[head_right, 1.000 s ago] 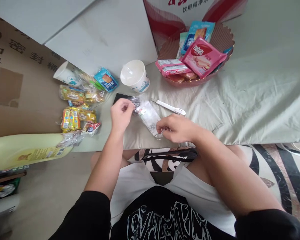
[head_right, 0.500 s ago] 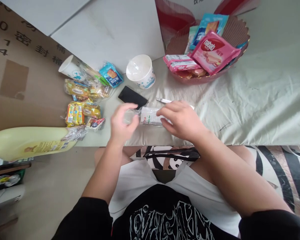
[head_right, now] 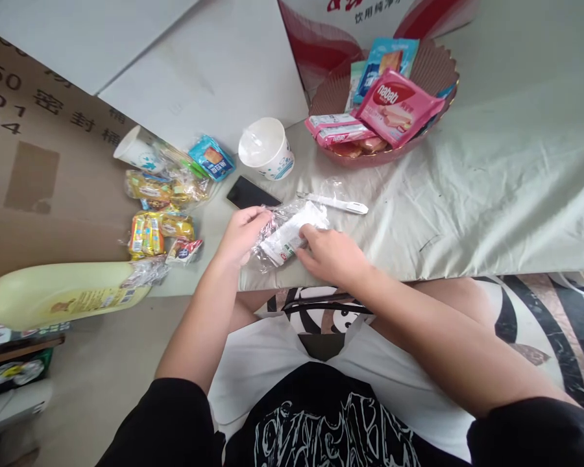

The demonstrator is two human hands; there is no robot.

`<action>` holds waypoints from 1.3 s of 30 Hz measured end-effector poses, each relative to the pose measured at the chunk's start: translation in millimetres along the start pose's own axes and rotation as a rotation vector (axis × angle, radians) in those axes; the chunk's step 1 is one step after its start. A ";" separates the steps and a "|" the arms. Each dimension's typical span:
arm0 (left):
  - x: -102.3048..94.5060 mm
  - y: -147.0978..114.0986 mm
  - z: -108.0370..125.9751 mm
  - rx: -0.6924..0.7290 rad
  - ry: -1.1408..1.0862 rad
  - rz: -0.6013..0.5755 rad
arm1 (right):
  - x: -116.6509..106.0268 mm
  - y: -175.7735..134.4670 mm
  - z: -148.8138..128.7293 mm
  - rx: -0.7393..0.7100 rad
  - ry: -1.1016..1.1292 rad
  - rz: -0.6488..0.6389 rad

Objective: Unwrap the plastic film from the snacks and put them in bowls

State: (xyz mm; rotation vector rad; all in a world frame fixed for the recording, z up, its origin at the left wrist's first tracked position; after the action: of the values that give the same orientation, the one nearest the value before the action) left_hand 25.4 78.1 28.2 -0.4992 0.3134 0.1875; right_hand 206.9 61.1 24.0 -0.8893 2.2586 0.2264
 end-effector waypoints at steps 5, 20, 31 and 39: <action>-3.8 -13.6 -8.4 -0.183 -0.136 -0.118 | 3.8 2.7 5.3 0.058 0.166 0.021; 15.6 -43.0 45.3 -0.119 -0.500 -0.253 | 28.2 17.4 2.5 0.187 1.322 0.064; -76.8 -58.6 83.8 0.212 -0.595 0.000 | -3.3 13.2 7.2 0.132 1.738 0.202; -141.2 -60.7 66.4 0.519 -0.632 0.183 | -8.6 11.6 -7.2 -0.018 1.671 0.075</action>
State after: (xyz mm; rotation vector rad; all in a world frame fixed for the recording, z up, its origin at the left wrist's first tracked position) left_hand -74.9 44.5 157.9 0.1167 -0.2146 0.4153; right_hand 199.9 71.6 34.0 -1.1820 3.7481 -0.7822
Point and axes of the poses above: each hand's wrist, its own y-axis towards the middle knuckle, its own x-axis out of the palm, z = x × y, the point moved 7 cm from there along y, towards the middle knuckle, and after that the axes turned 8 degrees about -x, right-handed, at the moved point
